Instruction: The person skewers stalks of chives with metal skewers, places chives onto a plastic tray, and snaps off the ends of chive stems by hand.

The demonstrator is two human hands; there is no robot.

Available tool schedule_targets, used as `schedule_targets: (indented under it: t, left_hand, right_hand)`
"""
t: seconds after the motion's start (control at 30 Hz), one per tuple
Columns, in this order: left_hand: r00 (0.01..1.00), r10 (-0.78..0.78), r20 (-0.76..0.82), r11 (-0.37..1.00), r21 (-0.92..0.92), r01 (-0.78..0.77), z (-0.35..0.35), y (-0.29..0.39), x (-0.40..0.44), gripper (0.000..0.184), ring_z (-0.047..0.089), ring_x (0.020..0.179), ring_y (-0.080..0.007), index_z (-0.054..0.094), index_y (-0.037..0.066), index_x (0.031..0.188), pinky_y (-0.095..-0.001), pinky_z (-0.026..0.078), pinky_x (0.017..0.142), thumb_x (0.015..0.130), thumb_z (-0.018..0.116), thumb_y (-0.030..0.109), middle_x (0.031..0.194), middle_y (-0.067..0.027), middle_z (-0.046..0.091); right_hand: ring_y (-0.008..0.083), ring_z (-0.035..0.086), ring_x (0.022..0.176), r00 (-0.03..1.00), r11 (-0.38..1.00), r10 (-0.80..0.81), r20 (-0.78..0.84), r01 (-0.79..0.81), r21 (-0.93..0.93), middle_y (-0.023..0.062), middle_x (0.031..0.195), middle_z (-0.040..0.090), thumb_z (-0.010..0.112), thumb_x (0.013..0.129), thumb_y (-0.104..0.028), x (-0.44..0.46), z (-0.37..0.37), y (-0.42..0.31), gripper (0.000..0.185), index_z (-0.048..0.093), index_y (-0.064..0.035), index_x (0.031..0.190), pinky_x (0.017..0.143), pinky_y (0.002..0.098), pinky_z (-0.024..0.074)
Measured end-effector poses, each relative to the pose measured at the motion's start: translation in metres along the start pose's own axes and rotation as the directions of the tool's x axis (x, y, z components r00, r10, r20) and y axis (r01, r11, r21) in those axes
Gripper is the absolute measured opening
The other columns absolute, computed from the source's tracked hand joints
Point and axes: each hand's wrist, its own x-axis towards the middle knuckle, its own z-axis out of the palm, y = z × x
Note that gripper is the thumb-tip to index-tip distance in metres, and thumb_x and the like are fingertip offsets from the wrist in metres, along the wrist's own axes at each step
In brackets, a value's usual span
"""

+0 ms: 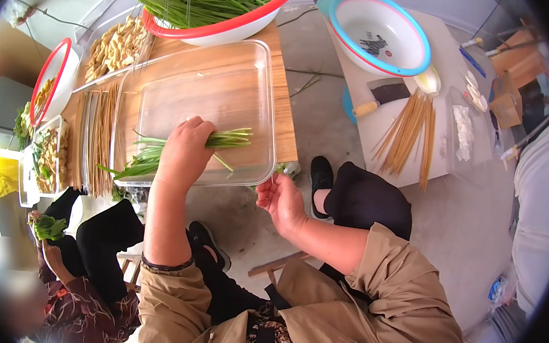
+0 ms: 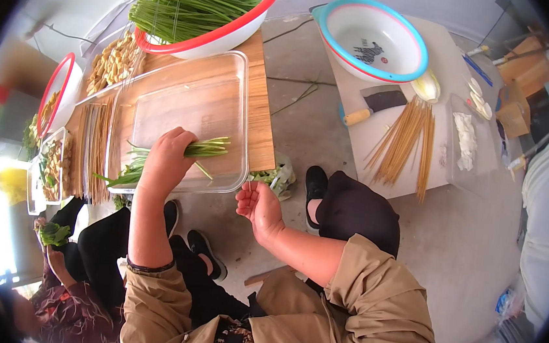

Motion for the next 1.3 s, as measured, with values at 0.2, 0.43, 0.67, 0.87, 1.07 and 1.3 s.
schedule_targets:
  t: [0.2,0.43,0.67,0.87,1.07,1.3]
  left_hand:
    - [0.997,0.009,0.074,0.997,-0.083,-0.003,-0.013,0.005,-0.003,0.028,0.056,0.096,-0.035,0.062,0.003,0.091,-0.0428,0.045,0.082,0.066,0.072,0.006,0.092,-0.012,0.059]
    - [0.998,-0.003,0.067,0.999,0.051,-0.001,-0.004,-0.004,-0.002,0.024,0.053,0.095,-0.0355,0.057,0.003,0.089,-0.0433,0.044,0.08,0.067,0.065,-0.001,0.091,-0.0129,0.057]
    - [0.998,0.056,-0.003,0.987,0.151,-0.054,0.012,-0.014,0.003,0.021,0.054,0.09,-0.0377,0.05,0.002,0.09,-0.0465,0.044,0.079,0.071,0.055,-0.004,0.088,-0.0155,0.057]
    - [0.992,-0.016,-0.125,1.0,0.014,0.018,-0.007,-0.001,0.003,0.028,0.055,0.083,-0.0397,0.052,0.004,0.096,-0.0467,0.046,0.071,0.07,0.057,-0.004,0.089,-0.0153,0.056]
    - [0.949,-0.241,-0.203,0.745,-0.666,0.047,-0.064,0.024,-0.014,0.012,0.057,0.072,-0.0261,0.054,0.002,0.095,-0.0327,0.045,0.065,0.084,0.055,-0.001,0.083,-0.01,0.056]
    - [0.955,-0.282,-0.095,-0.082,-0.989,-0.123,-0.1,0.039,-0.049,0.024,0.042,0.049,-0.0107,0.054,0.002,0.096,-0.0258,0.034,0.047,0.089,0.062,0.023,0.072,-0.0048,0.052]
  right_hand:
    - [0.0085,0.054,0.066,0.998,0.998,-0.037,0.046,0.039,-0.052,0.0018,0.08,0.061,0.046,0.094,-0.03,-0.007,0.015,-0.021,0.026,0.058,-0.0077,0.09,0.062,0.0235,0.0472]
    - [0.0058,0.05,0.067,0.993,0.982,-0.098,0.069,0.108,-0.155,-0.0014,0.079,0.057,0.045,0.099,-0.025,-0.018,0.022,-0.025,0.021,0.057,-0.0095,0.09,0.062,0.0217,0.0435]
    - [0.0065,0.049,0.066,0.969,0.978,-0.206,0.139,0.203,0.037,-0.0022,0.078,0.056,0.048,0.099,-0.025,-0.03,0.027,-0.053,0.017,0.056,-0.011,0.094,0.062,0.0223,0.0421]
    - [0.0096,0.048,0.072,0.896,0.918,-0.362,0.259,0.39,-0.067,0.0028,0.084,0.056,0.045,0.1,-0.019,-0.045,0.042,-0.08,0.018,0.055,-0.0059,0.092,0.068,0.0241,0.0407]
    - [0.0119,0.048,0.076,0.716,0.734,-0.394,0.576,0.622,-0.272,0.0078,0.088,0.057,0.044,0.099,-0.016,-0.061,0.058,-0.084,0.019,0.054,-0.0025,0.089,0.072,0.0261,0.0405]
    - [0.0115,0.051,0.077,0.679,0.628,-0.322,0.66,0.675,-0.388,0.0075,0.088,0.06,0.047,0.098,-0.015,-0.066,0.075,-0.081,0.016,0.056,-0.0021,0.095,0.072,0.0259,0.0427]
